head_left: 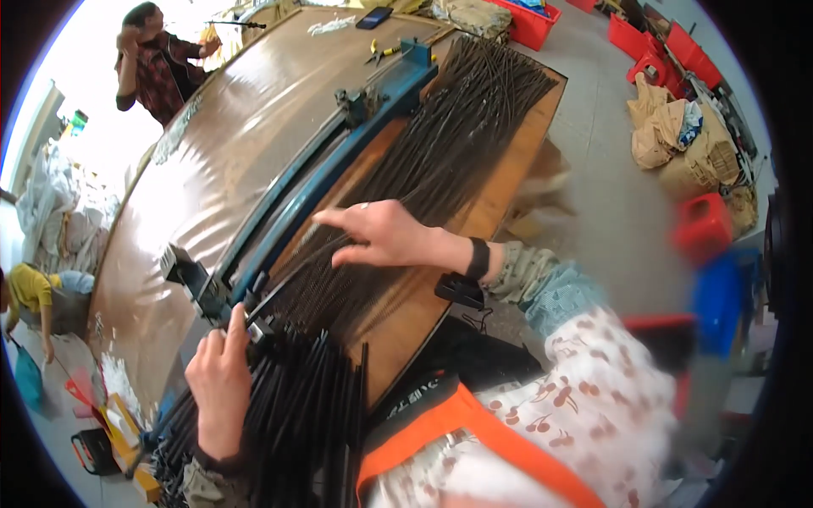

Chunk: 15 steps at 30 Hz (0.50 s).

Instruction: Feeding long black metal rods through a specialized fabrication machine on a workshop table.

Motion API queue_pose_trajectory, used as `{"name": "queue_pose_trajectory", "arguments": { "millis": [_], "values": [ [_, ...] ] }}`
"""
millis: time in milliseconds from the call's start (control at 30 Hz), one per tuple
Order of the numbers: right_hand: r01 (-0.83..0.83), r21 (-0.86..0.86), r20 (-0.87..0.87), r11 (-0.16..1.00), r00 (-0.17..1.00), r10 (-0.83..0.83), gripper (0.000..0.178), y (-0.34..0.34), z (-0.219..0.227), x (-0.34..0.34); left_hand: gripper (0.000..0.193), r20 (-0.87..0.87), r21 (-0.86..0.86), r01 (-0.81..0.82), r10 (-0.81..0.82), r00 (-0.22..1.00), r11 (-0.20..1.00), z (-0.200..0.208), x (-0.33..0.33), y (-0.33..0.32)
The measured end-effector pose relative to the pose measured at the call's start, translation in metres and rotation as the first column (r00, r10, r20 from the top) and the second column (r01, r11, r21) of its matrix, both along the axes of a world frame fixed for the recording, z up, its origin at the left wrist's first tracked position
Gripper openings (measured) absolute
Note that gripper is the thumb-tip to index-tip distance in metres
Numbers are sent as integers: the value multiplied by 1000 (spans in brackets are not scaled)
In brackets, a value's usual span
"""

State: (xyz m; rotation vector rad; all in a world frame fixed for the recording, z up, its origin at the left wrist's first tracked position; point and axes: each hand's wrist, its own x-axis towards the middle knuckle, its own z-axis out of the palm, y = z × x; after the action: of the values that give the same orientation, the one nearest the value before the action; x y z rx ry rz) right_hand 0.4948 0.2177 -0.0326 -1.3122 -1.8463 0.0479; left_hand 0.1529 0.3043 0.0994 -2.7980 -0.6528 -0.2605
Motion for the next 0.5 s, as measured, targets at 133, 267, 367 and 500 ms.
{"name": "queue_pose_trajectory", "arguments": {
  "millis": [133,267,367,500],
  "values": [
    [488,-192,151,851,872,-466,43,29,9,45,51,28,31,52,-52,998,998,-5,29,42],
    [-33,132,92,991,996,21,48,44,-5,56,44,18,-57,75,-75,997,995,-7,40,60],
    [263,293,-63,919,965,-256,48,55,-5,45,39,76,-29,63,-61,995,998,-7,46,64],
    [301,71,107,951,946,-307,45,59,20,5,31,-28,-33,119,-120,992,992,0,47,68]
  ]
}}
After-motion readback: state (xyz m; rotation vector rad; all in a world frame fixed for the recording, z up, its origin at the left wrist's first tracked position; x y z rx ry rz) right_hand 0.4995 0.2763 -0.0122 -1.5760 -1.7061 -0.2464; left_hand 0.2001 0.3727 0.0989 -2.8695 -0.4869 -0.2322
